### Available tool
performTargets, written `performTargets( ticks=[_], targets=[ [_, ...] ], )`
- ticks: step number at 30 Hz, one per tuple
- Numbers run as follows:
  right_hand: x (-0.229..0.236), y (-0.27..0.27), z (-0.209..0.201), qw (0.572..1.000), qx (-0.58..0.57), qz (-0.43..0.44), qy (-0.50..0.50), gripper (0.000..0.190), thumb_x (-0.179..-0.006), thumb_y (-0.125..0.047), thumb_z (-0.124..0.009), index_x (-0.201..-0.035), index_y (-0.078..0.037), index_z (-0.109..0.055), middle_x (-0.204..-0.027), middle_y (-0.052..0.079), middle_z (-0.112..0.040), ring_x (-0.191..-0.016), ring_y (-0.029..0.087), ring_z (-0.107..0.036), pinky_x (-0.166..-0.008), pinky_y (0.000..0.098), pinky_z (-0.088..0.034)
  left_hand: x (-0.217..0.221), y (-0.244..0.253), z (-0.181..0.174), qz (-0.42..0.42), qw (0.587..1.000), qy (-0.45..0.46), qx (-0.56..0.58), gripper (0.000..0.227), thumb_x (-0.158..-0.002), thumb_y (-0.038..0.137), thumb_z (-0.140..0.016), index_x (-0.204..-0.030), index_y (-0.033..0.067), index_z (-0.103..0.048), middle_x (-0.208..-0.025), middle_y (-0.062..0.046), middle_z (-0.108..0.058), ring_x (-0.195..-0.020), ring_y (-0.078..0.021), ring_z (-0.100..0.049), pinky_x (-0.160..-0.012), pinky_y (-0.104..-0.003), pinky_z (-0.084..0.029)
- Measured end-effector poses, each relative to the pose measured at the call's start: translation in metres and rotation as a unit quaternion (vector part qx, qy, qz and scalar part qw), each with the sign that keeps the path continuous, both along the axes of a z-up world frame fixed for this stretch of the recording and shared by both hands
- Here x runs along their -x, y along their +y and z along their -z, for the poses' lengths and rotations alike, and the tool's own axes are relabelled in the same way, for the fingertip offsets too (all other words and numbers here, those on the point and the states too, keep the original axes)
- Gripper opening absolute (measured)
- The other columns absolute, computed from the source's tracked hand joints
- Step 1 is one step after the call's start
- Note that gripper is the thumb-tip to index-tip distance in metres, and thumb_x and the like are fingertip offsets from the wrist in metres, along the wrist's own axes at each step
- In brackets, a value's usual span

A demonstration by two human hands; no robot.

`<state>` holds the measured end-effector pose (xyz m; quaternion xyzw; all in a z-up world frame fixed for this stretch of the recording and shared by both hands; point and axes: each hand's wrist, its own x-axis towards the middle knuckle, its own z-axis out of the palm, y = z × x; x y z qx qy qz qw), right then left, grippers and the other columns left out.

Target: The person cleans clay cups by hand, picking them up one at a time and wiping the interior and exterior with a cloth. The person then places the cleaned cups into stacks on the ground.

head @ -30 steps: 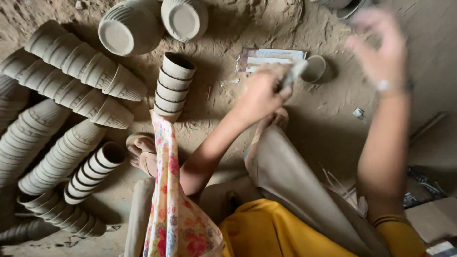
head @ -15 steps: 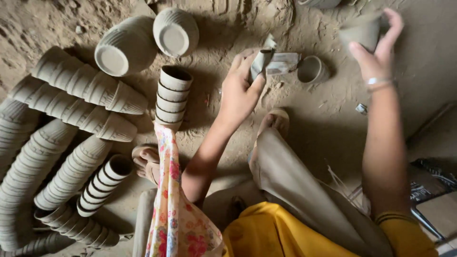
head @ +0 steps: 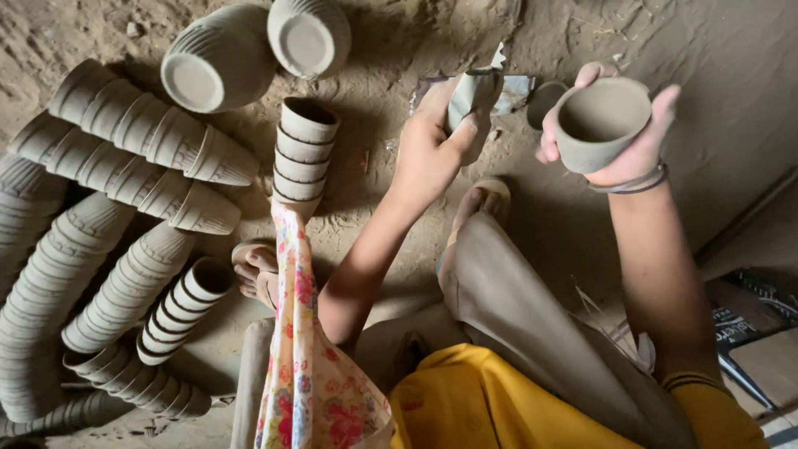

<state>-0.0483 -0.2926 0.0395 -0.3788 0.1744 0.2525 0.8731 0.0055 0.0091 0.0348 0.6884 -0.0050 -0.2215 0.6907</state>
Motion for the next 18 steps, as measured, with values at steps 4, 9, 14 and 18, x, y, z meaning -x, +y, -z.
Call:
performTargets(
  ticks=[4,9,14,18],
  targets=[
    [-0.003,0.002,0.008,0.997,0.08,-0.009,-0.013,0.077,-0.106,-0.085,-0.039,-0.116,-0.009,-0.048,-0.087,0.033,-0.062,-0.064,0.037,-0.059,-0.057,0.0455,-0.047,0.004,0.005,0.002,-0.033,0.999,0.016,0.018,0.046,-0.094,0.009,-0.064,-0.139,0.0051,-0.057,-0.128,-0.013,-0.065,-0.121,-0.0269,-0.065,-0.108,-0.034,-0.049],
    [-0.014,0.013,-0.005,0.998,0.064,-0.013,0.011,0.056,-0.108,-0.061,-0.037,-0.116,-0.006,-0.047,-0.094,0.033,-0.062,-0.071,0.035,-0.061,-0.063,0.0426,-0.05,0.005,0.007,0.003,-0.039,0.999,0.011,-0.002,0.046,-0.094,0.013,-0.064,-0.139,0.0068,-0.059,-0.127,-0.012,-0.067,-0.119,-0.0248,-0.067,-0.106,-0.034,-0.051],
    [-0.017,0.029,-0.013,0.987,0.145,-0.075,0.007,0.064,-0.108,-0.064,-0.039,-0.115,-0.001,-0.049,-0.088,0.033,-0.059,-0.069,0.037,-0.059,-0.061,0.0445,-0.049,0.009,0.0,0.012,-0.036,0.999,0.009,-0.013,0.048,-0.093,0.015,-0.064,-0.14,0.0067,-0.058,-0.125,-0.014,-0.067,-0.116,-0.0271,-0.068,-0.104,-0.034,-0.052],
    [-0.017,0.031,-0.011,0.991,0.115,-0.064,-0.011,0.064,-0.108,-0.061,-0.038,-0.118,0.0,-0.052,-0.091,0.032,-0.061,-0.075,0.037,-0.062,-0.07,0.0445,-0.052,0.01,-0.002,0.015,-0.028,0.998,-0.055,-0.007,0.051,-0.093,0.013,-0.064,-0.142,0.0055,-0.055,-0.133,-0.017,-0.064,-0.125,-0.0321,-0.063,-0.11,-0.037,-0.049]
  ],
)
